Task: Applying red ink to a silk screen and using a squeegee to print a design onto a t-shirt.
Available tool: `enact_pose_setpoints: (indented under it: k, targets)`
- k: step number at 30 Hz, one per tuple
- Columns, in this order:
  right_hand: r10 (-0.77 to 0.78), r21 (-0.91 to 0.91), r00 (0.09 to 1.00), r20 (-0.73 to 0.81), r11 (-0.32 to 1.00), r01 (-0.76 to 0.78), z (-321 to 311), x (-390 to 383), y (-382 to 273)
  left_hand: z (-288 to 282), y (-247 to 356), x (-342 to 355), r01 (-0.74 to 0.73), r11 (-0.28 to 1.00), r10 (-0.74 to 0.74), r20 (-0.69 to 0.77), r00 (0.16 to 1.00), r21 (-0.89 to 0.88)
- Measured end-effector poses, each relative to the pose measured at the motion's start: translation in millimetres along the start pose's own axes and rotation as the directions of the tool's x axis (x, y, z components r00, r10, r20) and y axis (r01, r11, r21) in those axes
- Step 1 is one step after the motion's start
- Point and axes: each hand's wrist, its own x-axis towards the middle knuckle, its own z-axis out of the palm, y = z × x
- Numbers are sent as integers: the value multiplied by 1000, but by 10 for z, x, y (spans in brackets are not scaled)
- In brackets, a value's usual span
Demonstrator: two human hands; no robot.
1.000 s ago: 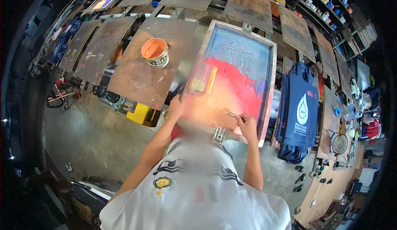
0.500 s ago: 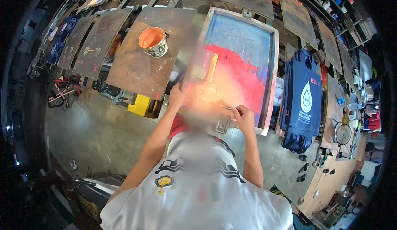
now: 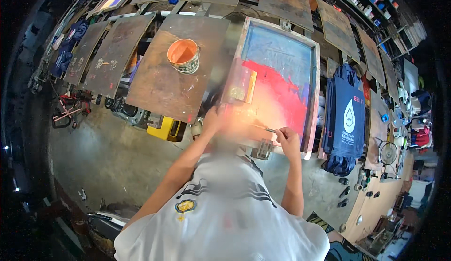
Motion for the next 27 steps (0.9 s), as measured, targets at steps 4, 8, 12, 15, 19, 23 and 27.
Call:
enact_pose_setpoints:
  k: [4,8,12,15,19,23,27]
  targets:
    - [41,68,998,-37,997,-38,21,38,-192,-51,-50,78,15,1000,-15,31,999,-6]
    - [60,38,998,-28,998,-59,105,71,-186,-84,-67,145,7,1000,-4,79,997,-28]
    - [81,31,995,-62,996,-79,17,71,28,-75,-35,113,-19,999,22,64,998,-42]
    - [61,59,995,-83,997,-56,-47,86,61,-61,-53,135,-41,999,41,16,999,-12]
    - [26,10,998,-57,1000,-25,-149,94,315,24,-48,47,-38,998,38,-6,999,-49]
    - [50,74,995,-81,996,-44,-375,48,540,91,57,-61,-21,999,20,-38,999,-40]
    - [40,84,996,-82,996,-33,-513,83,640,92,94,-48,-51,998,49,-58,997,-32]
